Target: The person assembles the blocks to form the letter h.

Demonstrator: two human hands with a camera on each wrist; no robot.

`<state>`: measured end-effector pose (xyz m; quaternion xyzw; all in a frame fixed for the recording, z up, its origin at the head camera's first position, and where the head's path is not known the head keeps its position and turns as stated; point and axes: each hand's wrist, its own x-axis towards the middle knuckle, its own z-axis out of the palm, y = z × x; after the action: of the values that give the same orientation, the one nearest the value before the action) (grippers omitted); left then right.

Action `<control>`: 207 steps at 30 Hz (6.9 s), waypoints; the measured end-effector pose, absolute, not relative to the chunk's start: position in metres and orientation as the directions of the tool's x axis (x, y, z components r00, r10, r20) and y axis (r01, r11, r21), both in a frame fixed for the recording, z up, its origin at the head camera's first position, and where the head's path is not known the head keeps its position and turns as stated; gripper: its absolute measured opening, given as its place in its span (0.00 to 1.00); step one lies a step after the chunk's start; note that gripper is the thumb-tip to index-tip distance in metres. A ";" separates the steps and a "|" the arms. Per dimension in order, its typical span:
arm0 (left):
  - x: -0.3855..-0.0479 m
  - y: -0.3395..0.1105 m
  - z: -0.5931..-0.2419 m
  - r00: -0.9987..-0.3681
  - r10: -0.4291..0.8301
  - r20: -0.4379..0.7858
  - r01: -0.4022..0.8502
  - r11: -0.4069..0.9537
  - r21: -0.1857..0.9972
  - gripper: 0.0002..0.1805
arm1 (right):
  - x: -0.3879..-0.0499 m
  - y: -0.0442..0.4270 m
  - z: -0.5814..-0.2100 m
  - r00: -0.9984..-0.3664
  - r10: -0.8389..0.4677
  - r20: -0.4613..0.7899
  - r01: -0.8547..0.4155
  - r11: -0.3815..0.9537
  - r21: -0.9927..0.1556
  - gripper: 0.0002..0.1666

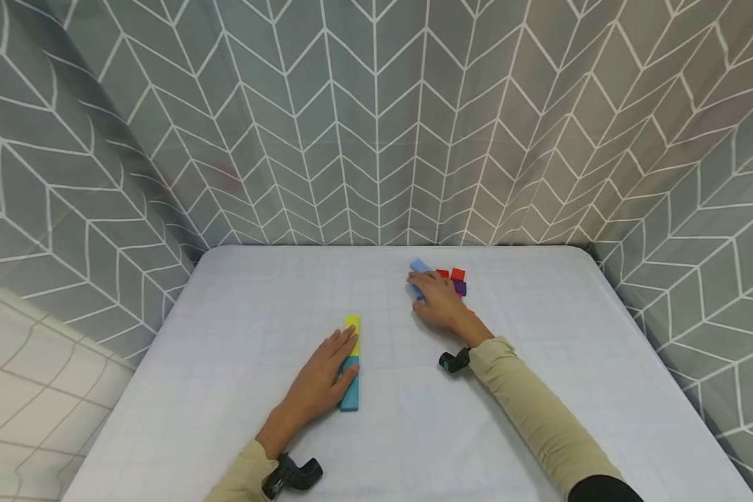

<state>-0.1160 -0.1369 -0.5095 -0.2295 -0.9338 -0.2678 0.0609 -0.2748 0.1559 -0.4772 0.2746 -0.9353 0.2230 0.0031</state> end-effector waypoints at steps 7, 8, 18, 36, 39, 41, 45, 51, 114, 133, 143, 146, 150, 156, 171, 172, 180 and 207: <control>-0.115 -0.136 -0.507 -0.890 0.393 0.232 0.457 0.753 0.473 0.33 | -0.278 0.157 -0.475 -0.858 -0.497 0.131 -0.503 0.760 -0.412 0.33; -0.114 -0.136 -0.507 -0.890 0.392 0.232 0.455 0.754 0.473 0.33 | -0.279 0.158 -0.476 -0.858 -0.496 0.130 -0.502 0.760 -0.412 0.34; -0.116 -0.137 -0.507 -0.894 0.389 0.222 0.448 0.758 0.474 0.33 | -0.284 0.160 -0.478 -0.872 -0.474 0.125 -0.483 0.787 -0.384 0.33; -0.116 -0.136 -0.509 -0.899 0.378 0.222 0.439 0.753 0.491 0.33 | -0.284 0.165 -0.477 -0.860 -0.475 0.187 -0.509 0.763 -0.399 0.28; -0.116 -0.137 -0.509 -0.899 0.377 0.223 0.438 0.749 0.497 0.34 | -0.284 0.163 -0.478 -0.856 -0.475 0.203 -0.515 0.753 -0.410 0.28; -0.116 -0.137 -0.509 -0.900 0.377 0.220 0.436 0.748 0.500 0.34 | -0.283 0.161 -0.478 -0.856 -0.471 0.211 -0.515 0.747 -0.421 0.28; -0.116 -0.137 -0.510 -0.901 0.374 0.221 0.434 0.749 0.500 0.34 | -0.280 0.157 -0.475 -0.850 -0.473 0.231 -0.525 0.730 -0.438 0.27; -0.116 -0.138 -0.509 -0.895 0.379 0.234 0.445 0.739 0.506 0.34 | -0.276 0.147 -0.470 -0.821 -0.494 0.286 -0.570 0.699 -0.431 0.26; -0.117 -0.137 -0.505 -0.889 0.399 0.222 0.455 0.725 0.517 0.33 | -0.265 0.061 -0.467 -0.794 -0.601 0.088 -0.567 0.682 -0.462 0.29; -0.118 -0.138 -0.504 -0.886 0.407 0.220 0.461 0.725 0.512 0.33 | -0.263 0.052 -0.464 -0.767 -0.636 0.086 -0.589 0.645 -0.487 0.26; -0.118 -0.138 -0.506 -0.889 0.402 0.218 0.455 0.728 0.513 0.34 | -0.266 0.051 -0.470 -0.764 -0.639 0.093 -0.593 0.638 -0.491 0.26; -0.118 -0.138 -0.506 -0.889 0.403 0.218 0.456 0.729 0.511 0.34 | -0.266 0.052 -0.470 -0.761 -0.641 0.103 -0.597 0.629 -0.498 0.26; -0.118 -0.138 -0.507 -0.890 0.402 0.215 0.454 0.732 0.508 0.34 | -0.266 0.052 -0.471 -0.761 -0.641 0.104 -0.598 0.630 -0.495 0.27; -0.119 -0.138 -0.508 -0.890 0.399 0.220 0.455 0.736 0.502 0.34 | -0.264 0.053 -0.472 -0.758 -0.641 0.118 -0.608 0.630 -0.483 0.26; -0.119 -0.138 -0.509 -0.890 0.396 0.228 0.456 0.738 0.498 0.34 | -0.260 0.059 -0.472 -0.781 -0.618 0.092 -0.574 0.652 -0.495 0.26; -0.119 -0.138 -0.509 -0.890 0.395 0.228 0.455 0.737 0.500 0.34 | -0.260 0.060 -0.472 -0.781 -0.618 0.092 -0.575 0.653 -0.492 0.27; -0.118 -0.139 -0.510 -0.883 0.403 0.239 0.468 0.724 0.507 0.33 | -0.264 0.071 -0.470 -0.766 -0.627 0.141 -0.612 0.645 -0.457 0.25; -0.116 -0.139 -0.512 -0.888 0.389 0.245 0.460 0.737 0.495 0.33 | -0.286 0.105 -0.468 -0.818 -0.555 0.150 -0.557 0.702 -0.443 0.28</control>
<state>-0.1164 -0.1392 -0.5116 -0.2281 -0.9299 -0.2816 0.0629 -0.2860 0.1051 -0.4683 0.3014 -0.9225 0.2411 0.0023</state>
